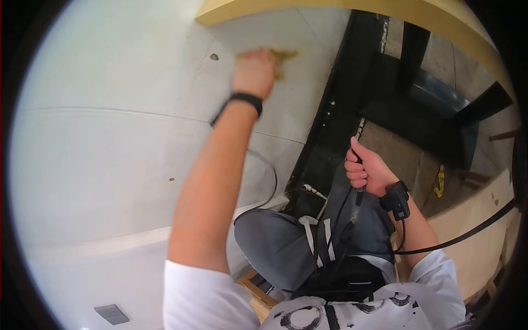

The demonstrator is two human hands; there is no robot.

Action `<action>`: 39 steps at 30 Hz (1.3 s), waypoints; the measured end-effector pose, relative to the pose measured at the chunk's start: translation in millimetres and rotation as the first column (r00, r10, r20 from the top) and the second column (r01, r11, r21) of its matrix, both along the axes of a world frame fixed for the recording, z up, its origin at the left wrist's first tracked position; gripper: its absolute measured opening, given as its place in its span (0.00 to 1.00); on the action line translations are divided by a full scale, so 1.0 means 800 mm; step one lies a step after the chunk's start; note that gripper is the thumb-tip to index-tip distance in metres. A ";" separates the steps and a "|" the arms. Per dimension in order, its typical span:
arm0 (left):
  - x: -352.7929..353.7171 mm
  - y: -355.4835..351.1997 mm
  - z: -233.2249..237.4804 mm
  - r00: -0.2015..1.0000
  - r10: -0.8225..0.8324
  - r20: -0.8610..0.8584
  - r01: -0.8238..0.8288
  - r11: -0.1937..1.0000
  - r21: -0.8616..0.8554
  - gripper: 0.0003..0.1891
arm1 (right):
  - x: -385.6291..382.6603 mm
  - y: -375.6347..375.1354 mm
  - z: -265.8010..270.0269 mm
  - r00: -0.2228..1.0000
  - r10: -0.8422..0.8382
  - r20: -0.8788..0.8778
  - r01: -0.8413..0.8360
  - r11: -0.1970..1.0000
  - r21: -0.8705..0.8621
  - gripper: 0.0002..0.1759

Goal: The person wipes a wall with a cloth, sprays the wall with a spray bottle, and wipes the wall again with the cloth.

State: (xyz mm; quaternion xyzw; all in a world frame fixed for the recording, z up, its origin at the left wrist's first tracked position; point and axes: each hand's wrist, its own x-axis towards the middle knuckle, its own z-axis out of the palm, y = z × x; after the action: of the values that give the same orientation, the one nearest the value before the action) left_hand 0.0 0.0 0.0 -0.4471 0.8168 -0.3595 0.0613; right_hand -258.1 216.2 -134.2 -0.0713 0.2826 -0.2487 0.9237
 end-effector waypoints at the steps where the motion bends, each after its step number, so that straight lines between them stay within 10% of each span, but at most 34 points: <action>1: -0.016 0.003 0.001 0.999 0.004 -0.035 -0.005 1.000 -0.019 0.13 | -0.017 -0.007 -0.004 0.999 -0.014 -0.052 0.013 1.000 -0.014 0.27; 5: -0.011 0.003 0.093 0.992 0.126 -0.027 -0.125 0.992 0.025 0.09 | 0.039 0.013 0.004 0.997 -0.028 0.078 0.025 0.999 0.035 0.27; 9: -0.007 0.001 0.013 0.991 -0.103 -0.089 0.100 0.994 -0.037 0.08 | 0.009 0.004 0.005 0.999 -0.033 0.018 0.032 0.999 0.023 0.27; 15: 0.040 0.120 -0.198 0.961 0.276 -0.039 -0.246 0.907 0.342 0.11 | 0.022 0.008 0.002 0.997 -0.064 0.051 0.063 0.998 0.014 0.26; 19: 0.083 0.208 -0.290 0.987 0.117 0.111 -0.155 0.879 0.452 0.12 | 0.016 0.007 0.001 1.000 -0.025 0.017 0.025 1.000 0.006 0.26; 21: 0.084 0.223 -0.290 0.945 0.206 0.255 -0.322 0.728 0.605 0.14 | 0.016 0.009 0.003 0.999 -0.026 0.027 0.025 1.000 0.009 0.27; 24: 0.063 0.159 -0.245 0.938 0.315 0.142 -0.343 0.804 0.485 0.12 | 0.026 0.011 0.005 0.999 0.010 0.051 -0.011 1.000 0.021 0.27; 31: -0.040 -0.048 -0.034 0.998 -0.041 -0.044 0.042 0.999 0.020 0.09 | 0.012 0.007 0.004 1.000 -0.031 -0.003 0.031 0.999 0.016 0.27; 35: -0.038 -0.050 -0.048 0.972 -0.218 -0.089 0.216 0.976 -0.039 0.08 | 0.016 0.007 0.006 0.999 -0.037 0.008 0.037 0.999 0.029 0.27; 39: -0.012 0.002 -0.162 0.999 0.050 -0.003 -0.048 0.983 0.178 0.10 | 0.013 0.006 0.005 1.000 -0.026 0.001 0.026 0.999 0.022 0.27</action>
State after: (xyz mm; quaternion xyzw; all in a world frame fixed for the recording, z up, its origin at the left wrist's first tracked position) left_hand -9.3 1.2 -129.2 -0.4611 0.8345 -0.2821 0.1069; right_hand -247.3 221.2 -130.3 -0.0574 0.2859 -0.2574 0.9213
